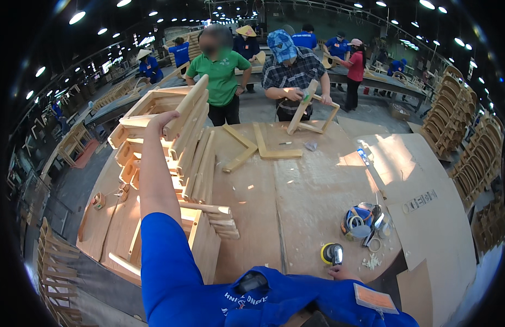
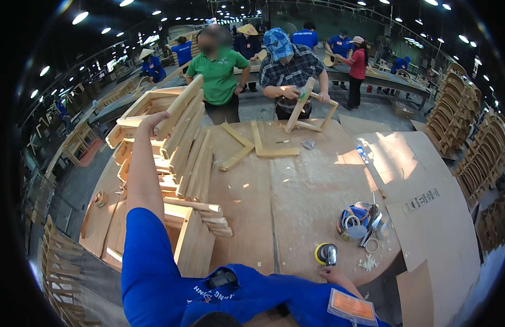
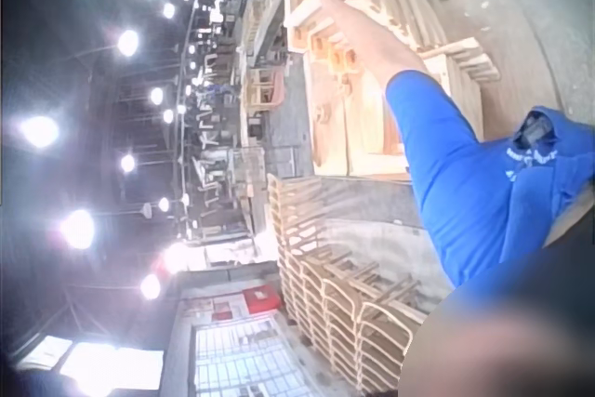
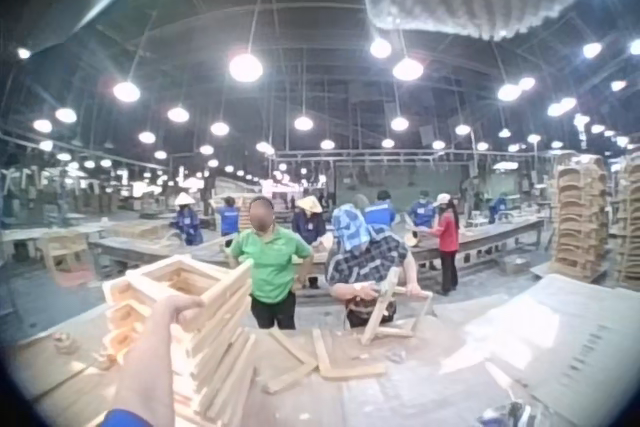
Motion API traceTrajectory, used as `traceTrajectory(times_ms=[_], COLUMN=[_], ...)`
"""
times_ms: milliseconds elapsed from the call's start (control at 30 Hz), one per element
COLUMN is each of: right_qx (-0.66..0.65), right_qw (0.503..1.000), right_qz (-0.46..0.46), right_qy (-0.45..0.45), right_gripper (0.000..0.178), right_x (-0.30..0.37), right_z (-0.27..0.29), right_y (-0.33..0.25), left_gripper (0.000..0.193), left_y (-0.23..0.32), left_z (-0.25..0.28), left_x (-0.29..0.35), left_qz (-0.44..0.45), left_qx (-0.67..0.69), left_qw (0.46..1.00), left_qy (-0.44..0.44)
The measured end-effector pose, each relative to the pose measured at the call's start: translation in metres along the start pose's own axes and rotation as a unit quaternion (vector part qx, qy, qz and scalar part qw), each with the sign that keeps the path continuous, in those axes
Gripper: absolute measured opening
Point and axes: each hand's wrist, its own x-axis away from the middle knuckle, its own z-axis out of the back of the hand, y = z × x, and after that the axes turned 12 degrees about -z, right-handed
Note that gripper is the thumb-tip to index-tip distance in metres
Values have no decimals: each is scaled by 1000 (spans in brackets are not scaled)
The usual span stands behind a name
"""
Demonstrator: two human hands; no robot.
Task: The person sands wooden furniture parts using a handheld orbital sander and a sanding block. They smooth the edges and surfaces of a wooden frame and a curved leg, then place the finished pieces onto a stack.
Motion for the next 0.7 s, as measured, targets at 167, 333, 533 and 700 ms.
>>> traceTrajectory(times_ms=[167,333,533,700], right_qx=[21,24,12,4], right_qw=[1000,998,998,986], right_qz=[12,55,48,166], right_qy=[-7,12,37,29], right_gripper=[41,47,38,33], right_x=[2,-4,-20,-47], right_z=[-6,-7,-10,18], right_y=[-4,-12,-5,-53], left_gripper=[46,46,49,68], left_y=[-9,-17,1,27], left_z=[-2,-6,-23,-73], left_x=[-1,-8,40,135], left_qz=[-31,-36,-185,-261], left_qx=[20,27,-141,90], left_qw=[999,999,968,961], left_qy=[41,29,89,-19])
